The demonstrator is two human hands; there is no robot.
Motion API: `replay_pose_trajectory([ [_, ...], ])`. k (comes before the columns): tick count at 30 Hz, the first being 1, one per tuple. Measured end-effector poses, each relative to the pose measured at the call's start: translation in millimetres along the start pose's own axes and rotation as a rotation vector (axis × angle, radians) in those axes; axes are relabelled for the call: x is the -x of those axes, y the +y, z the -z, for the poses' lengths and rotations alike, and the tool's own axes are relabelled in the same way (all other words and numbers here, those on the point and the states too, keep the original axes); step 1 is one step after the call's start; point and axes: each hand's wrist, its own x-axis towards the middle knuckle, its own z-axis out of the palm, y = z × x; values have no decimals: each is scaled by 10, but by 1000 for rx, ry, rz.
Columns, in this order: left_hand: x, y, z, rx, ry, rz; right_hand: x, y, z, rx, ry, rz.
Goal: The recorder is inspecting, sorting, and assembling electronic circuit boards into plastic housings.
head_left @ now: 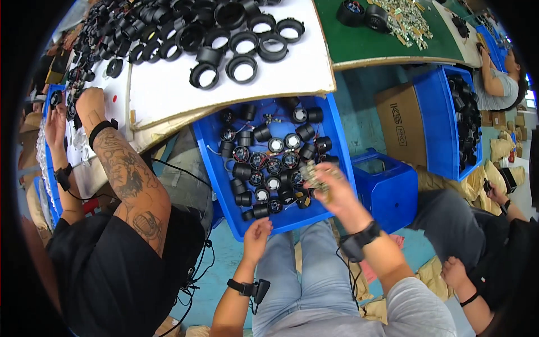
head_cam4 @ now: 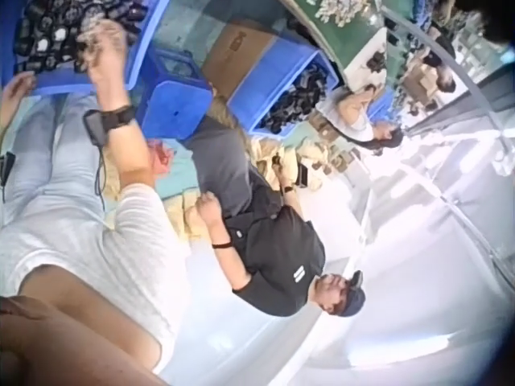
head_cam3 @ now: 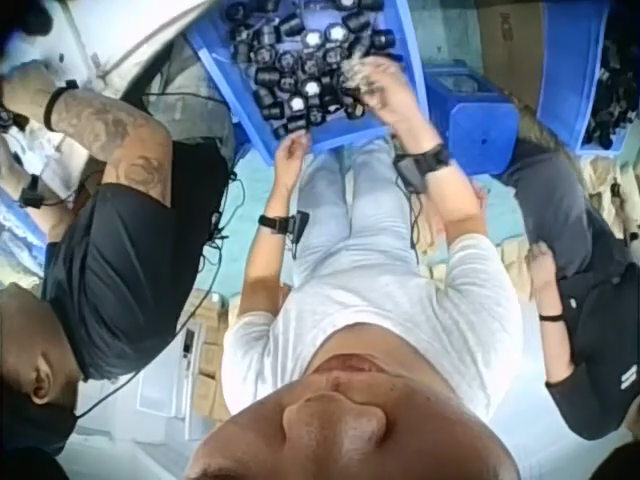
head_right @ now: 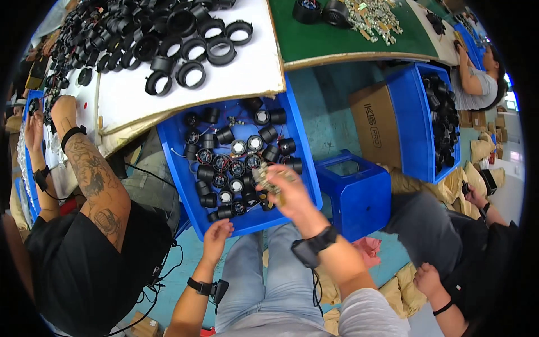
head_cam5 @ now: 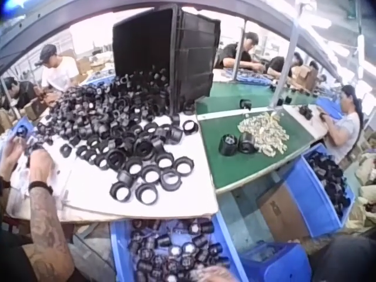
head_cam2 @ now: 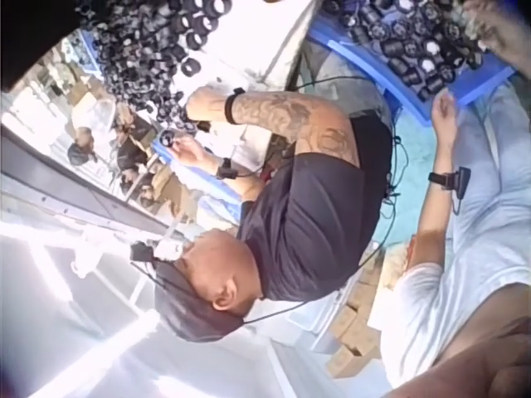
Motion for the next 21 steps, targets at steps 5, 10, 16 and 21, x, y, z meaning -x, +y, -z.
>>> replay_pose_trajectory([
  [5,-276,354,-418,472,27,58,-202,1183,89,227,129,50],
  [10,-696,104,-375,826,102,-30,-328,1681,-137,342,205,182],
  [16,-829,11,-369,987,38,-21,-429,1671,-186,809,236,605],
  [21,-816,52,-270,931,30,52,-400,1653,-19,855,101,462],
])
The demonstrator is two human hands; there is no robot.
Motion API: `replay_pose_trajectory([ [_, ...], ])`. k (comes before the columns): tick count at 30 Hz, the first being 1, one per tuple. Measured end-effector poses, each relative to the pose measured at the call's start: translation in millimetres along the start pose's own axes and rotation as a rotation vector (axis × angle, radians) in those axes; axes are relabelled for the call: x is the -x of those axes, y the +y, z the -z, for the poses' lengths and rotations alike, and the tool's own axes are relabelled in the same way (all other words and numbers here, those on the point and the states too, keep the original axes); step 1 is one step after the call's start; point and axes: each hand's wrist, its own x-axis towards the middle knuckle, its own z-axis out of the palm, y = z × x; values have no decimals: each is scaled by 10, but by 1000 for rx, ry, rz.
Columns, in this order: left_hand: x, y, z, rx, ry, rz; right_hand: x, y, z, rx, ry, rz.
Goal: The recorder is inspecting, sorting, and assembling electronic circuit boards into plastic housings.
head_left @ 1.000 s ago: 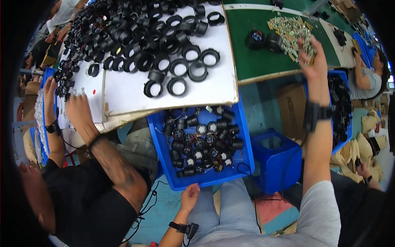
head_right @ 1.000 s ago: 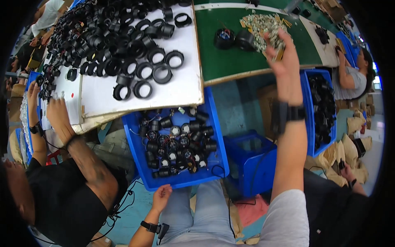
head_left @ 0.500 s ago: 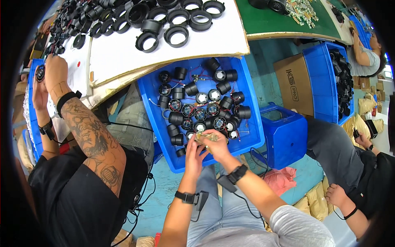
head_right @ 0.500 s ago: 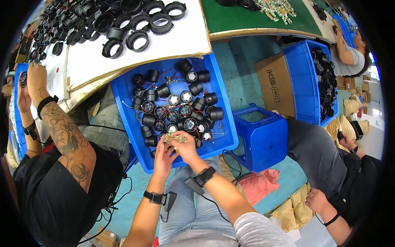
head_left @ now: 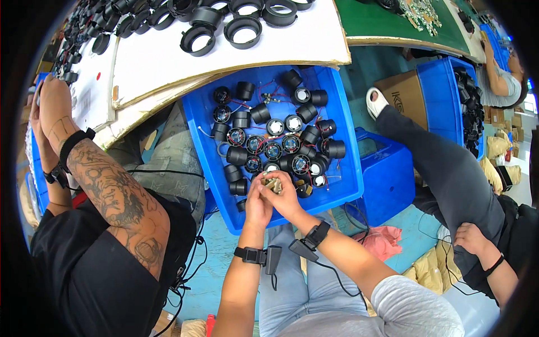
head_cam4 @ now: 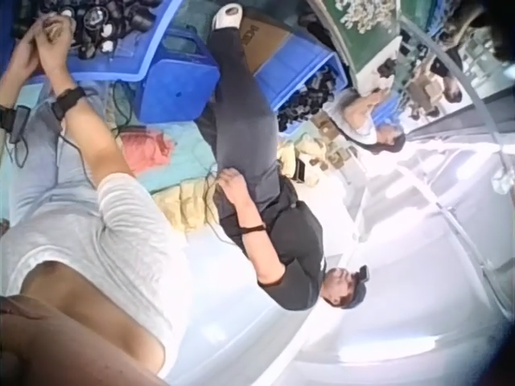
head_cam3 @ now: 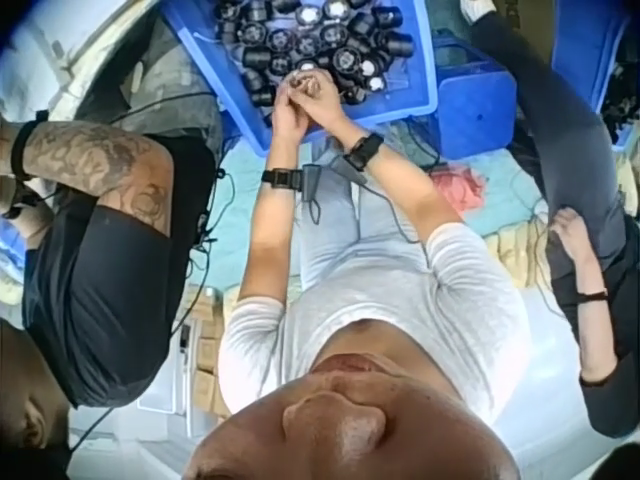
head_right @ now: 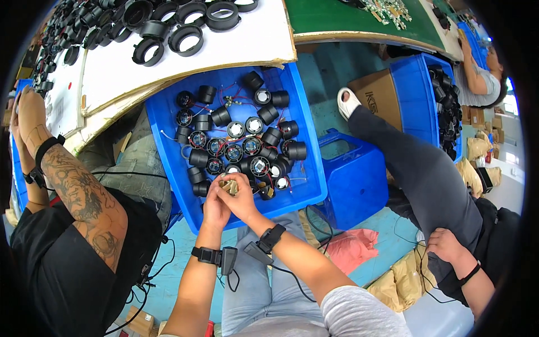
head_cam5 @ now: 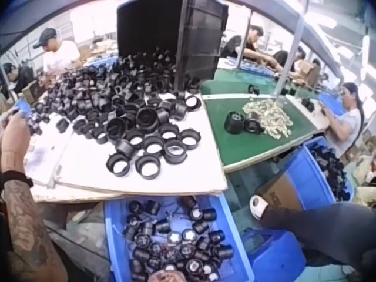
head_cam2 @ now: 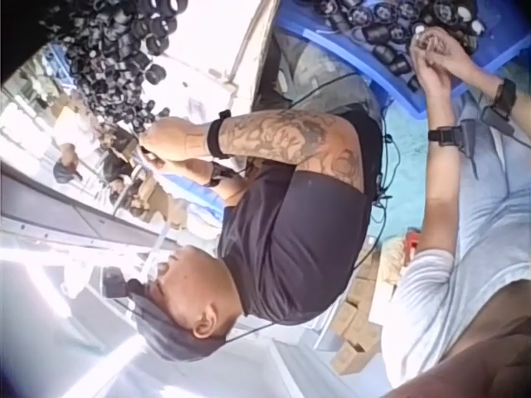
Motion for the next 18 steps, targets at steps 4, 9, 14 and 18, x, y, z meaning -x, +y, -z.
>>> replay_pose_trajectory([
  [4,1,47,91,-288,-16,87,-7,84,135,36,-141,-73],
  [9,84,52,300,-673,85,10,1,-77,363,339,-159,108],
  [14,137,72,455,-1096,71,-158,-351,-236,859,283,350,178],
  [18,193,24,226,-1200,190,-298,-815,-9,1181,161,544,136],
])
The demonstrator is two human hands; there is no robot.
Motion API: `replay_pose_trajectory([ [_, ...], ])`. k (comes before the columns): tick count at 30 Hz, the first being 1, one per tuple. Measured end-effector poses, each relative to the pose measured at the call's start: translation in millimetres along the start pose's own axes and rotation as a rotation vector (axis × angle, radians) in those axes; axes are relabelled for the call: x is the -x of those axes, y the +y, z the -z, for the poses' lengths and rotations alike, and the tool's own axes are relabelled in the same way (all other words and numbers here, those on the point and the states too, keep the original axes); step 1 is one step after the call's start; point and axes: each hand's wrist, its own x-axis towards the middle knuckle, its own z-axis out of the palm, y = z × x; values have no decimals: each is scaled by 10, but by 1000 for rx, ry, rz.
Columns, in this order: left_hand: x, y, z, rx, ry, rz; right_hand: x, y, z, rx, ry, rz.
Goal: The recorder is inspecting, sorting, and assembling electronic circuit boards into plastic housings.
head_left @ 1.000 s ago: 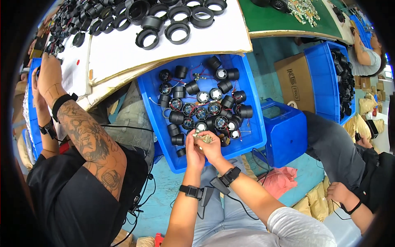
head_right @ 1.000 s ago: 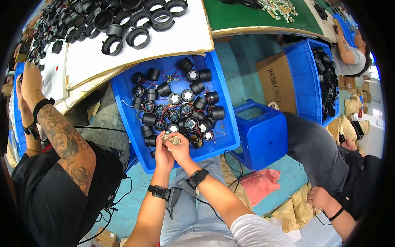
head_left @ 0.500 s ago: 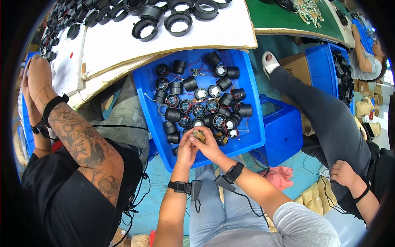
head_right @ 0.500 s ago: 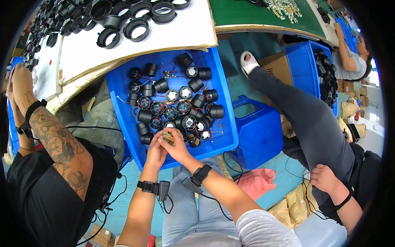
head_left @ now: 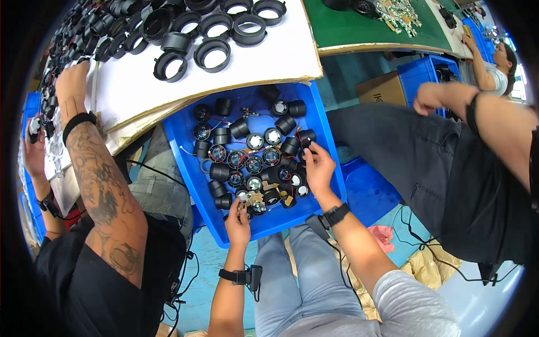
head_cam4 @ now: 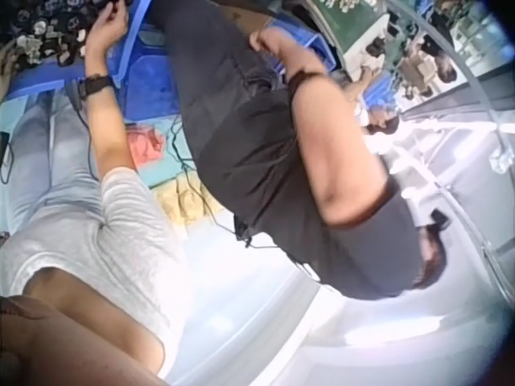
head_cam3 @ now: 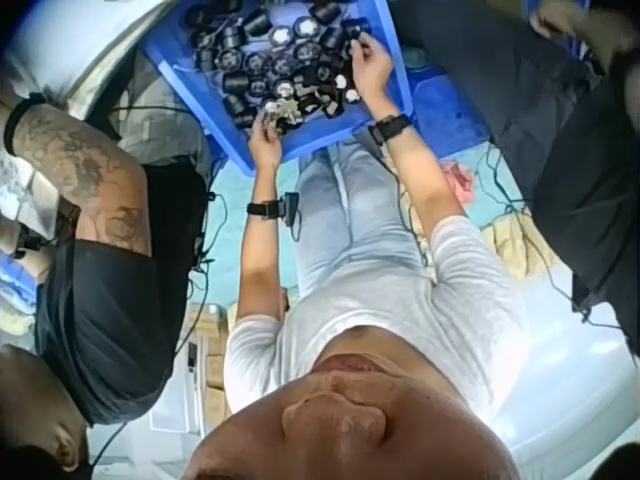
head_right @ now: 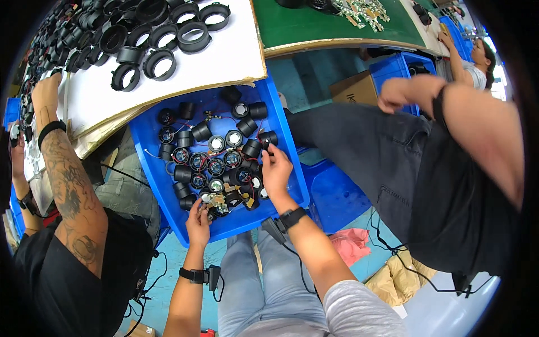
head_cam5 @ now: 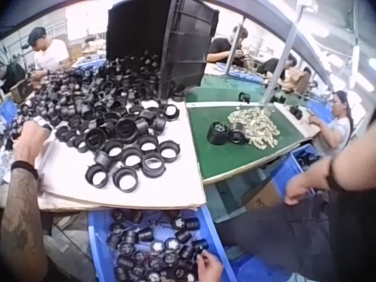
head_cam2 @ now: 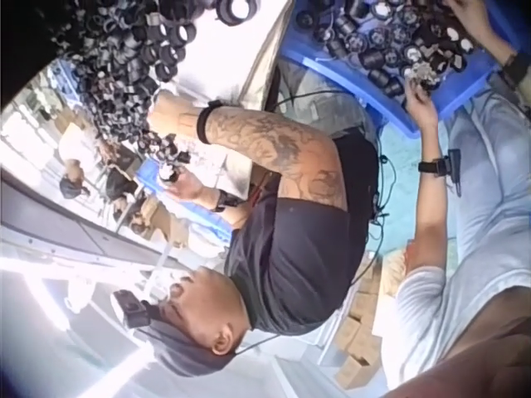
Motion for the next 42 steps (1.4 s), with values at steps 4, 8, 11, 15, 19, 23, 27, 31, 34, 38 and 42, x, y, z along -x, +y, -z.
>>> replay_pose_trajectory([
  [4,-6,-109,107,-240,-4,-25,-148,67,-218,130,29,48],
  [8,-17,-65,84,85,-33,-12,-251,120,-283,74,22,112],
  [11,-60,34,111,214,-85,98,-388,193,-211,219,-41,358],
  [15,-75,-14,152,408,-76,178,-432,68,-152,216,-178,358],
  [19,-31,25,173,203,-48,43,-352,-174,-47,82,-276,279],
  [23,16,92,209,-74,-4,-224,-90,-544,44,-57,-433,159],
  [27,129,431,178,-161,37,-363,192,-648,109,-416,-686,-126],
  [31,271,671,224,349,-201,-40,407,-843,151,-423,-843,-263],
  [34,398,922,257,400,-203,-106,465,-1016,158,-407,-870,-157],
  [38,451,1063,336,422,-201,-167,496,-1160,185,-145,-961,165],
  [42,500,1193,297,540,-200,-154,518,-1189,189,-31,-987,257],
])
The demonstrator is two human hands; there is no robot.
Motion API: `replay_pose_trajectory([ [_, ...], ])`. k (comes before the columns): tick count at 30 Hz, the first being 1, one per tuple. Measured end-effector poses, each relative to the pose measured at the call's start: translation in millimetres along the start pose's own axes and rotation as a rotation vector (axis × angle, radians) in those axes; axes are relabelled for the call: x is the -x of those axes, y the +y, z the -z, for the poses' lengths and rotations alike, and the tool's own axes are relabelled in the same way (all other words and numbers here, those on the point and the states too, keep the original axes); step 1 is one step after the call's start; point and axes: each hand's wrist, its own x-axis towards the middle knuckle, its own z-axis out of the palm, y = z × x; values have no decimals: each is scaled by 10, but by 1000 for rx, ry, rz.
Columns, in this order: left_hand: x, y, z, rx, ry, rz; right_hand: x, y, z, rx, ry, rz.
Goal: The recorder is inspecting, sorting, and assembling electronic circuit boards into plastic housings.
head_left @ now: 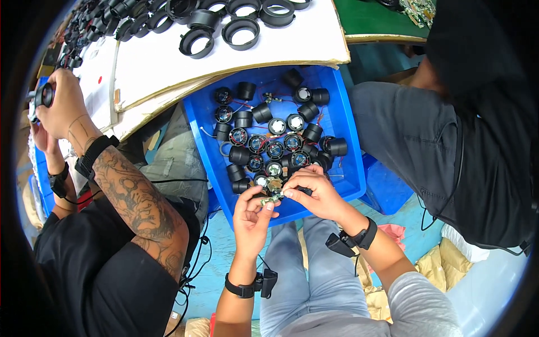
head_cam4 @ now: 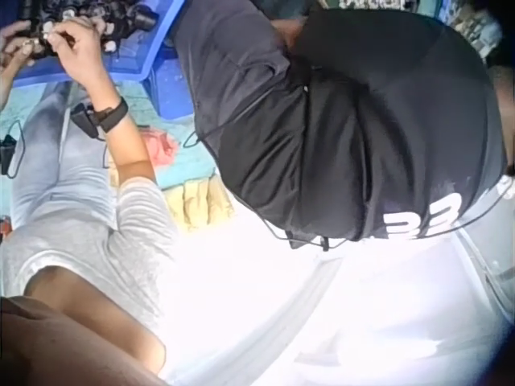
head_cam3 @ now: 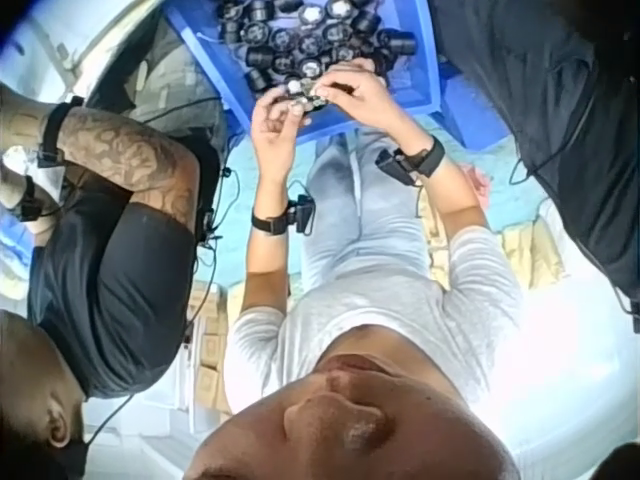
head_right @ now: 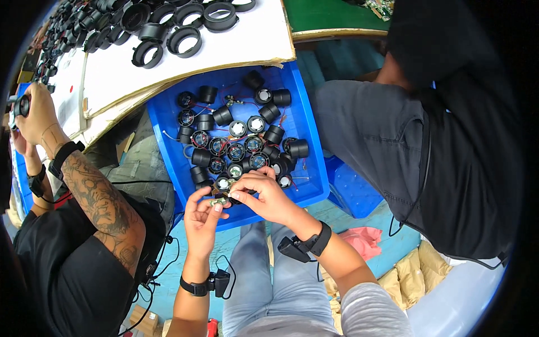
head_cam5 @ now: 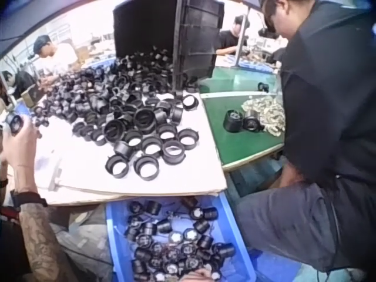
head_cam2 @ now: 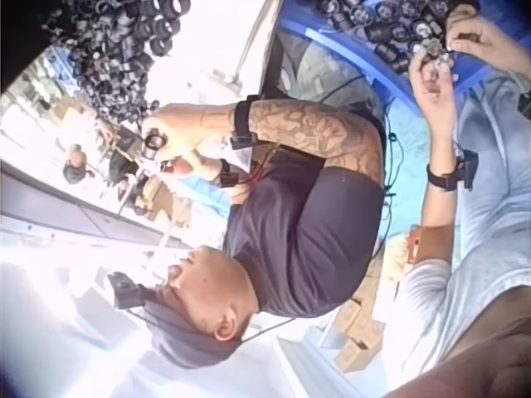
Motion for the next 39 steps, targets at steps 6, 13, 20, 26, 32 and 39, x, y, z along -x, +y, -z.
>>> replay_pose_trajectory([
  [6,-11,4,46,-31,6,109,3,-43,12,83,-95,0],
  [13,-46,-86,43,-85,-47,-22,-14,-14,-8,101,-51,83],
  [20,14,-127,87,42,41,112,90,59,-111,130,-83,128],
  [26,-9,-140,140,-133,-128,85,75,65,-65,162,-39,93],
  [32,-49,-102,103,-91,-171,64,11,88,-41,232,-93,112],
  [39,-37,-65,118,-59,-144,116,0,115,-48,180,-105,121],
])
